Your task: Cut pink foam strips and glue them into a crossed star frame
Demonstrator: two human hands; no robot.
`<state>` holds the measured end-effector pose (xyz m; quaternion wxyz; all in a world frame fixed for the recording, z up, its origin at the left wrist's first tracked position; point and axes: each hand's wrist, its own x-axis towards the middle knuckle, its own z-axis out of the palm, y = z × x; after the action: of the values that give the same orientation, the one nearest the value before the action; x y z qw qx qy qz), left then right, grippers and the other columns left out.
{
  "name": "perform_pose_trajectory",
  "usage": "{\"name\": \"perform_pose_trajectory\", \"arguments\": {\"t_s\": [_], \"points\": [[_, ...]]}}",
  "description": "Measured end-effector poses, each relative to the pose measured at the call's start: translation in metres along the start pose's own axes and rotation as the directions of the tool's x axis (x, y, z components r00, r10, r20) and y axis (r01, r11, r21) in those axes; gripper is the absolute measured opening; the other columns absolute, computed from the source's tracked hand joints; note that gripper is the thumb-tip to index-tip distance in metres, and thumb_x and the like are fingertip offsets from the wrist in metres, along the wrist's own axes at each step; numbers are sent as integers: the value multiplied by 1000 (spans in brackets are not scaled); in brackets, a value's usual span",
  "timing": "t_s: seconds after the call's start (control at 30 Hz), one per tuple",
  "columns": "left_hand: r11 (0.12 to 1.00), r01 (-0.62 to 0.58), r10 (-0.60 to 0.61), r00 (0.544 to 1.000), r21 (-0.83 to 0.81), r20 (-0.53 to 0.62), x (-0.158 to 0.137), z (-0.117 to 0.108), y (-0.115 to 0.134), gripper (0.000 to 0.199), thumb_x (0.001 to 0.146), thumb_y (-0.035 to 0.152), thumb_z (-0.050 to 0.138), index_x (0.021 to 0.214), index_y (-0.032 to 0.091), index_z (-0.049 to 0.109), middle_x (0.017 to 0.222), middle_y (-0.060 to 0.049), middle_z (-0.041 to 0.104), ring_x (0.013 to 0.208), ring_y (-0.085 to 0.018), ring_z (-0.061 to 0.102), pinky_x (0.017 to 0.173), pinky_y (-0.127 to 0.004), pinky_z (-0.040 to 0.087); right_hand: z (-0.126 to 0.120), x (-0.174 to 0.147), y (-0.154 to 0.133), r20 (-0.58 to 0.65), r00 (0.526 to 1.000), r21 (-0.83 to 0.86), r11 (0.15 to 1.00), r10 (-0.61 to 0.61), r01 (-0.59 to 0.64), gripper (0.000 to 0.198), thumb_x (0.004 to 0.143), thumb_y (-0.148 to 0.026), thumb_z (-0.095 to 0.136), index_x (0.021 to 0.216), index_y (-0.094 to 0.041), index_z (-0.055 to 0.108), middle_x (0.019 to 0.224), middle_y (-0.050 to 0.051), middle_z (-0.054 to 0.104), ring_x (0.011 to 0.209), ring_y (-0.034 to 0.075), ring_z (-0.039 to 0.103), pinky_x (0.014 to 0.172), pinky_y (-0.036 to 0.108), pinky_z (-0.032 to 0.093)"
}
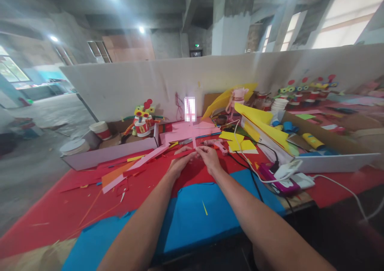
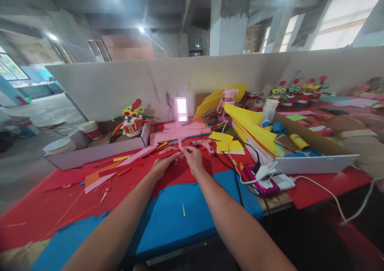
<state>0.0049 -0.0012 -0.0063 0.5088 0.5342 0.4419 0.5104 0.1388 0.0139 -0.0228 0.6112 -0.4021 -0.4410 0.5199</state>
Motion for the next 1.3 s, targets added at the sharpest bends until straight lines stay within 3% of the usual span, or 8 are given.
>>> {"name": "perform_pose_trajectory", "arguments": {"t_s": [0.3,0.47,0.53,0.8,0.97,1.3], "points": [[996,-93,93,996,16,0,3,-9,-3,25,70,40,75,67,17,66,59,0,62,55,-11,54,56,-23,43,-3,0,-6,148,984,34,994,101,-107,33,56,-45,79,72,-17,71,57,-1,64,54,12,58,56,24,45],[997,-76,75,995,-21,-67,4,-6,-2,35,69,46,75,59,15,64,53,-1,59,50,-11,52,54,-24,41,-3,1,-6,84,996,-18,999,32,-30,31,59,-45,75,71,-17,69,56,-2,63,54,12,57,55,24,45],[998,-52,51,998,-28,-46,5,-6,-3,39,68,48,76,55,14,63,50,-2,58,48,-11,51,52,-24,40,-2,1,-5,59,998,-27,1000,11,-10,29,60,-44,74,70,-17,68,56,-2,63,54,13,57,56,24,45],[993,-71,70,997,-94,-9,7,-8,-7,30,64,41,80,65,14,66,55,-1,61,51,-11,53,52,-23,41,1,-1,-4,119,993,-40,999,11,-6,27,62,-44,72,69,-19,65,58,-2,63,55,14,57,57,25,46],[997,-49,51,998,-59,35,9,-9,-9,38,71,47,74,56,13,64,51,-3,59,48,-10,51,52,-23,39,0,-1,-5,123,992,-49,999,8,-2,26,63,-43,71,68,-19,63,56,-3,61,54,13,57,55,24,45],[999,-52,52,998,7,31,10,-8,-7,34,63,42,78,51,14,64,51,-4,62,50,-12,54,54,-24,41,0,1,-3,98,995,-52,998,-27,32,22,64,-40,68,66,-19,62,55,-3,61,54,13,57,57,25,44]]}}
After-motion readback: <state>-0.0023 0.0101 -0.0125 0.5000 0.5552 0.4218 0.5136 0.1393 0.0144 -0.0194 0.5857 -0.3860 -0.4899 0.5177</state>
